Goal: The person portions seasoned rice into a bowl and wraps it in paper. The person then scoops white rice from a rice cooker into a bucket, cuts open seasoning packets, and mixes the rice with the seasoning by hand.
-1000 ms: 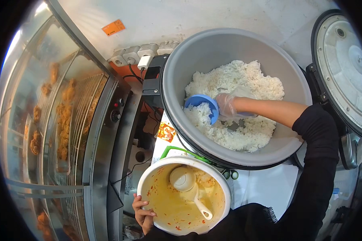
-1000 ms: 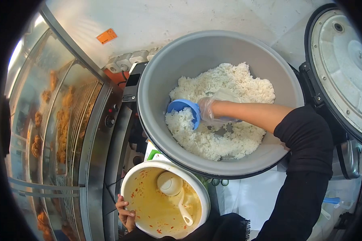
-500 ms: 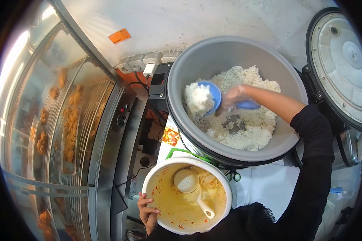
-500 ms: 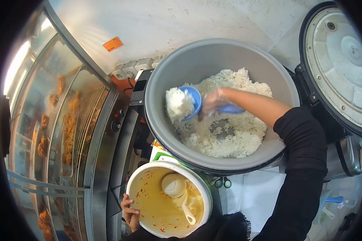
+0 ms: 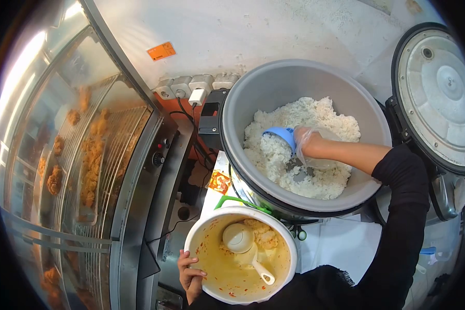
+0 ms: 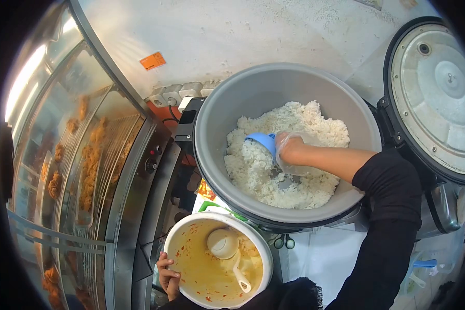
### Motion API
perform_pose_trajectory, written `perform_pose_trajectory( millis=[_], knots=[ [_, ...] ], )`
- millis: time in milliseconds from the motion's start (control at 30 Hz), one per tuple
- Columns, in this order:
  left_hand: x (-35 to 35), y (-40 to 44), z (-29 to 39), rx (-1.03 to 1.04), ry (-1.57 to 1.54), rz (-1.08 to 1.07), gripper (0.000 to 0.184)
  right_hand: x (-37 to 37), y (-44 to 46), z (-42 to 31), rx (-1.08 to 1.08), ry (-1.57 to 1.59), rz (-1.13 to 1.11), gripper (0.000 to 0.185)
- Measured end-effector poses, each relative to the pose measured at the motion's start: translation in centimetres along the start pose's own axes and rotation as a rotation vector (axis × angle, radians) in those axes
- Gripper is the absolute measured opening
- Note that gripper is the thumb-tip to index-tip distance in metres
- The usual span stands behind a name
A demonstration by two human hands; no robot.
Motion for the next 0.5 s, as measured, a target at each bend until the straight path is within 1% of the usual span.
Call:
perform_pose_trajectory(
  millis=[133,200,233,300,433,500],
  knots=[
    [-0.3,0.0,-0.2,0.024,0.012,-0.017,0.015,-0.2,-0.8,-0.4,-0.032,-0.015,0.047,0.020],
    [-0.5,-0.2,-0.4,0.027,0.023,-0.025,0.016,-0.3,-1.0,-0.3,-0.092,0.073,0.112,0.020],
    [-0.6,-0.3,-0.5,0.014,0.014,-0.011,0.016,-0.6,-1.2,-0.3,-0.092,0.073,0.107,0.020],
    [-0.5,-0.4,-0.6,-0.002,0.008,0.001,0.016,-1.1,-1.4,-0.6,-0.077,0.087,0.026,0.021],
    [-0.4,-0.3,-0.4,0.007,-0.003,0.015,0.017,-1.2,-1.6,-0.8,-0.060,0.123,-0.008,0.024],
    [-0.3,-0.2,-0.3,0.007,0.000,0.014,0.018,-0.8,-1.4,-0.9,-0.046,0.103,-0.084,0.027]
  ],
)
Point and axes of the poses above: each hand's wrist, its own y-axis towards the middle knuckle, its own x-axis out of the palm, z = x × y, the point moved 3 cm from there along y, towards the middle knuckle, and after that the axes turned 13 degrees about -y, right-handed, at the moved point
